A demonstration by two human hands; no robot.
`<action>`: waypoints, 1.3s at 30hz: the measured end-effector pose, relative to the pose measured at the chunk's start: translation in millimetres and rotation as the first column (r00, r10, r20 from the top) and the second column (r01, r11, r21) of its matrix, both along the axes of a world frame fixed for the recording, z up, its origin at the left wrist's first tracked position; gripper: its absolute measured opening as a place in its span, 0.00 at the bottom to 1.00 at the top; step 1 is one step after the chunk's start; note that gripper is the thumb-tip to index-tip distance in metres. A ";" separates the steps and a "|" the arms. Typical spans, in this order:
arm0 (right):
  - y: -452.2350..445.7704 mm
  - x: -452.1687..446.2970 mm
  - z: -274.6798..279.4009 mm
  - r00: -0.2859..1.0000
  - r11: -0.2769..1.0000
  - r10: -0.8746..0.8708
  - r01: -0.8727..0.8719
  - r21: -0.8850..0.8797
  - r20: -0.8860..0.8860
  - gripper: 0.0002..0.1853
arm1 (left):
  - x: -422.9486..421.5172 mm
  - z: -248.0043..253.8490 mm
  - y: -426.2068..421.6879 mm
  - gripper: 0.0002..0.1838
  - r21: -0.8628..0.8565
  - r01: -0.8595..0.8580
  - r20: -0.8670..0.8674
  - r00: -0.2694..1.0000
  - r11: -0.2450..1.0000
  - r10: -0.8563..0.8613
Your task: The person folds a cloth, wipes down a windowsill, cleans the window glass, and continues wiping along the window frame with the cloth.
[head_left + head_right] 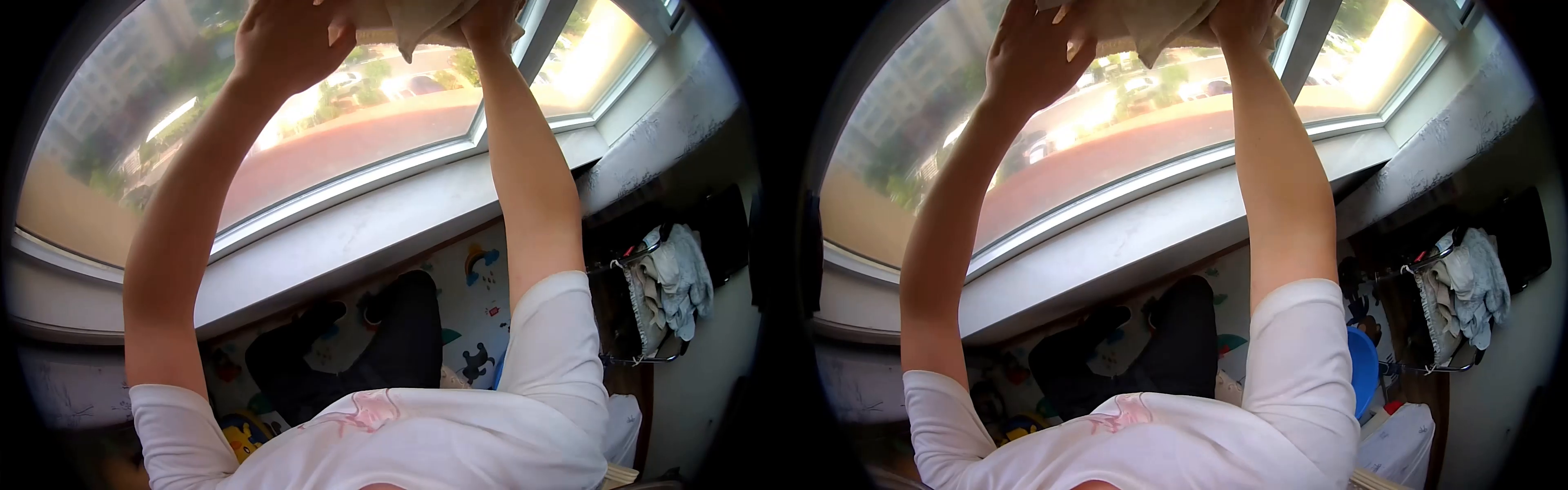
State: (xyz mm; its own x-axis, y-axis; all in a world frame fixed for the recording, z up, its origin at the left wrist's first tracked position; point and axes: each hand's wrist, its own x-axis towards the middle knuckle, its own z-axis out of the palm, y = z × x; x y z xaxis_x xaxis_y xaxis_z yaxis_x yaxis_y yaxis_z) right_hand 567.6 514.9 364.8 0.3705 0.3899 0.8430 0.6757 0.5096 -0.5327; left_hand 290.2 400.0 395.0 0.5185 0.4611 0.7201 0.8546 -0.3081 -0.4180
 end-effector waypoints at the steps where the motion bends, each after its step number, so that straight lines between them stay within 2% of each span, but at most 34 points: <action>1: 8.3 4.7 -25.4 0.992 0.992 -0.124 0.124 -0.037 0.026 0.37 | 3.2 -14.7 -4.6 0.26 -0.049 0.003 0.031 1.000 0.999 -0.001; 2: 9.3 5.3 -49.1 0.994 0.993 -0.103 0.102 -0.060 -0.017 0.39 | 4.4 -32.2 -4.1 0.29 0.014 0.072 0.013 0.997 0.997 -0.072; 4: 2.6 -1.1 -98.9 0.992 0.993 -0.069 0.059 -0.098 -0.105 0.43 | 11.4 -75.2 -9.7 0.33 -0.109 0.059 0.011 0.998 0.992 -0.058; 5: 5.4 -1.9 -129.4 0.975 0.993 -0.025 -0.001 -0.120 -0.223 0.42 | 12.8 -99.7 -11.8 0.34 -0.184 0.059 0.004 0.998 0.981 -0.059; 6: 10.4 -1.8 -162.5 0.872 0.973 0.194 -0.230 -0.027 -0.450 0.41 | 13.8 -123.8 -13.7 0.36 -0.256 0.058 -0.007 0.998 0.965 -0.062; 7: 15.4 -1.6 -195.6 0.670 0.914 0.375 -0.385 0.132 -0.641 0.40 | 16.2 -148.7 -18.3 0.36 -0.307 0.031 -0.042 0.998 0.951 -0.046; 9: 3.2 -17.1 -220.2 0.533 0.884 0.335 -0.464 0.063 -0.777 0.40 | 16.0 -178.5 -23.1 0.36 -0.378 -0.007 -0.075 0.997 0.926 -0.023; 10: -10.2 -29.6 -219.4 0.776 0.911 -0.018 -0.248 -0.331 -0.630 0.40 | 12.6 -187.9 -24.1 0.36 -0.397 -0.011 -0.070 0.997 0.918 -0.019; 11: -25.4 -36.1 -196.7 0.792 0.890 -0.074 -0.222 -0.399 -0.606 0.42 | 12.4 -192.6 -24.2 0.36 -0.414 -0.014 -0.065 0.998 0.910 -0.014; 12: -30.9 -37.6 -171.5 0.717 0.904 0.001 -0.298 -0.306 -0.697 0.43 | 14.8 -187.4 -23.4 0.36 -0.406 -0.018 -0.043 0.999 0.914 0.000; 14: -20.3 -35.0 -133.8 0.827 0.949 -0.055 -0.131 -0.287 -0.560 0.44 | 17.7 -154.7 -22.6 0.36 -0.386 -0.030 -0.005 1.000 0.922 0.030; 16: -9.2 -28.4 -79.5 0.885 0.986 0.066 -0.127 -0.103 -0.461 0.44 | 21.7 -110.8 -18.3 0.34 -0.271 -0.001 0.004 1.000 0.963 0.003; 18: 14.9 -13.8 -28.6 0.946 0.995 0.093 -0.097 0.001 -0.310 0.38 | 26.4 -71.3 -7.0 0.30 -0.092 0.024 0.019 1.000 0.995 -0.022; 19: 13.5 -11.6 -0.5 0.930 0.989 0.143 -0.149 0.009 -0.338 0.39 | 27.4 -49.3 -2.7 0.30 -0.009 0.047 0.017 0.999 0.999 -0.047; 21: 11.4 -5.4 37.8 0.922 0.979 0.200 -0.202 0.031 -0.332 0.40 | 35.1 -9.5 -12.1 0.32 0.019 -0.065 0.000 0.998 0.998 0.065; 22: 11.9 -1.3 34.9 0.930 0.980 0.198 -0.196 0.038 -0.311 0.40 | 43.5 1.3 -20.9 0.32 0.038 -0.103 0.024 0.994 0.994 0.103; 24: 12.8 4.2 14.1 0.945 0.983 0.179 -0.184 0.008 -0.274 0.40 | 34.3 -7.9 3.2 0.33 0.298 -0.144 -0.055 0.984 0.944 0.167; 26: 13.8 7.4 -22.3 0.958 0.986 0.132 -0.154 -0.066 -0.255 0.41 | 23.9 -30.7 9.3 0.34 0.230 -0.160 -0.096 0.978 0.960 0.186; 28: 15.7 10.0 -77.4 0.959 0.977 0.068 -0.120 -0.178 -0.274 0.41 | 24.8 -59.8 -12.8 0.33 -0.170 -0.160 -0.081 0.986 0.972 0.148; 29: 14.9 9.3 -111.0 0.952 0.963 0.039 -0.117 -0.243 -0.304 0.42 | 12.9 -94.4 -3.1 0.34 -0.129 0.055 0.032 0.998 0.990 -0.052; 30: 13.7 7.1 -146.4 0.939 0.942 0.017 -0.131 -0.310 -0.344 0.42 | 10.3 -122.6 -5.9 0.33 -0.194 0.064 0.060 0.997 0.979 -0.053; 31: 10.6 2.6 -182.9 0.918 0.914 -0.004 -0.158 -0.374 -0.397 0.43 | 6.3 -142.1 -15.2 0.33 -0.306 0.021 -0.007 1.000 0.952 -0.024; 33: 2.4 -11.7 -250.9 0.847 0.841 -0.049 -0.252 -0.480 -0.530 0.44 | -3.5 -189.6 -27.8 0.34 -0.425 -0.064 -0.108 0.994 0.903 0.020; 34: -5.4 -23.3 -274.9 0.818 0.807 -0.091 -0.274 -0.523 -0.568 0.44 | -10.0 -210.6 -34.4 0.34 -0.423 -0.103 -0.148 0.988 0.900 0.044; 35: -17.7 -37.1 -286.0 0.806 0.779 -0.129 -0.277 -0.562 -0.577 0.45 | -18.5 -228.7 -37.9 0.35 -0.439 -0.099 -0.138 0.990 0.893 0.042; 36: -42.3 -59.7 -277.2 0.848 0.718 -0.218 -0.196 -0.668 -0.483 0.45 | -27.9 -243.1 -42.8 0.36 -0.457 -0.094 -0.129 0.991 0.885 0.039; 37: -51.6 -77.6 -277.3 0.807 0.753 -0.224 -0.212 -0.623 -0.546 0.45 | -35.2 -250.0 -49.4 0.36 -0.487 -0.125 -0.127 0.989 0.864 0.071; 39: -57.6 -105.9 -292.7 0.828 0.770 -0.212 -0.185 -0.611 -0.519 0.46 | -48.3 -260.4 -62.9 0.38 -0.534 -0.179 -0.117 0.984 0.826 0.138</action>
State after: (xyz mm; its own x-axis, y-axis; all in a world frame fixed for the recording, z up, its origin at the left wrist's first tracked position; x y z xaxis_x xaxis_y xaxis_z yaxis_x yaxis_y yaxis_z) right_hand 461.6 457.2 72.0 0.6808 0.7287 0.0741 0.1834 -0.0716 -0.9804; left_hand 241.8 337.1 134.6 0.4440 0.8458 0.2957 0.8860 -0.3654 -0.2853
